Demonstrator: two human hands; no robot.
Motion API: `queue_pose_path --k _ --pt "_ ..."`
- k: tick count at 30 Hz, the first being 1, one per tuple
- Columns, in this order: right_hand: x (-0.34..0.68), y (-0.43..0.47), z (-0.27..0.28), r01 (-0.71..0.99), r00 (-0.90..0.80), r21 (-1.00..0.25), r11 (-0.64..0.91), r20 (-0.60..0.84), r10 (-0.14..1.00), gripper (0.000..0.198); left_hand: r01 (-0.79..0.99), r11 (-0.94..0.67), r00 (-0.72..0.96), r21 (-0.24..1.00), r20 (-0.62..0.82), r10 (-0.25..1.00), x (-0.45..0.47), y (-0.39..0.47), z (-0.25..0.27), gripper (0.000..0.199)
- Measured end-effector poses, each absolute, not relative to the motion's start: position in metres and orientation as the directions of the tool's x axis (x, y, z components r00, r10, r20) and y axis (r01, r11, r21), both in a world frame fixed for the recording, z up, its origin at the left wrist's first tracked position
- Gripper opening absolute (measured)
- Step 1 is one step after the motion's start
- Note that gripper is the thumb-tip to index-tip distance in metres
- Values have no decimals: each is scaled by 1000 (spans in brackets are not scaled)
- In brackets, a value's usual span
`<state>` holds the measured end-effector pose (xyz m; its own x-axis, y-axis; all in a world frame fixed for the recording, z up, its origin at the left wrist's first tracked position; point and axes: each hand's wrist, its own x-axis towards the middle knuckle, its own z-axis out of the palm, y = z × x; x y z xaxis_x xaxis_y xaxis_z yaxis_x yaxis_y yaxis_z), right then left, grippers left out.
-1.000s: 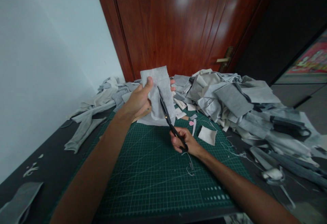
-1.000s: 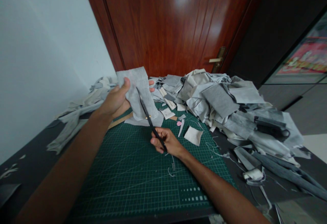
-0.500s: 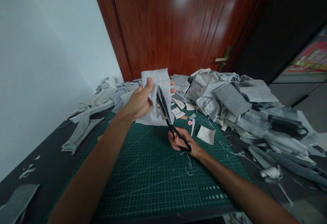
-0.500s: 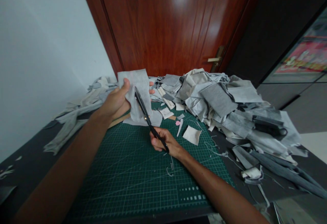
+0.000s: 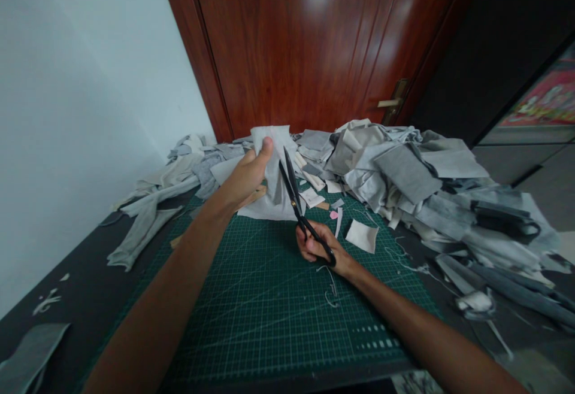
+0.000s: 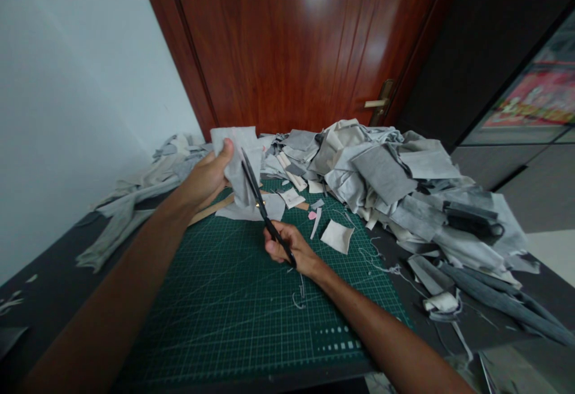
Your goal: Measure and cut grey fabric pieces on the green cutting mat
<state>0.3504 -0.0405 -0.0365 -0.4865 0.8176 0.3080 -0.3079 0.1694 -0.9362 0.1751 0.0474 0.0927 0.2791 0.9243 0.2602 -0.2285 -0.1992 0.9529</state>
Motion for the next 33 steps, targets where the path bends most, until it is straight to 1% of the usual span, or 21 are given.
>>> queue_pose_path --k 3,6,13,15,20,28,33 --pt "350 -41 -36 -298 -485 -940 165 298 822 51 -209 -207 348 956 271 898 178 42 93 60" --pt "350 -40 -38 -292 -470 -939 179 304 828 52 -227 -155 426 961 242 872 184 36 91 59" --pt "352 -36 -44 -376 -455 -912 164 336 825 46 -253 -105 494 962 222 841 190 33 88 57" --pt "352 -35 -43 -373 -457 -914 158 330 826 47 -254 -92 521 963 216 826 191 32 89 56" --pt "352 -36 -39 -339 -454 -927 161 311 835 52 -253 -82 563 964 216 798 194 30 88 54" --pt "353 -38 -31 -354 -445 -919 173 328 833 50 -263 -99 606 960 244 758 201 27 82 54" --pt "353 -37 -31 -359 -451 -913 193 351 821 46 -265 -106 600 959 249 760 202 30 79 56"
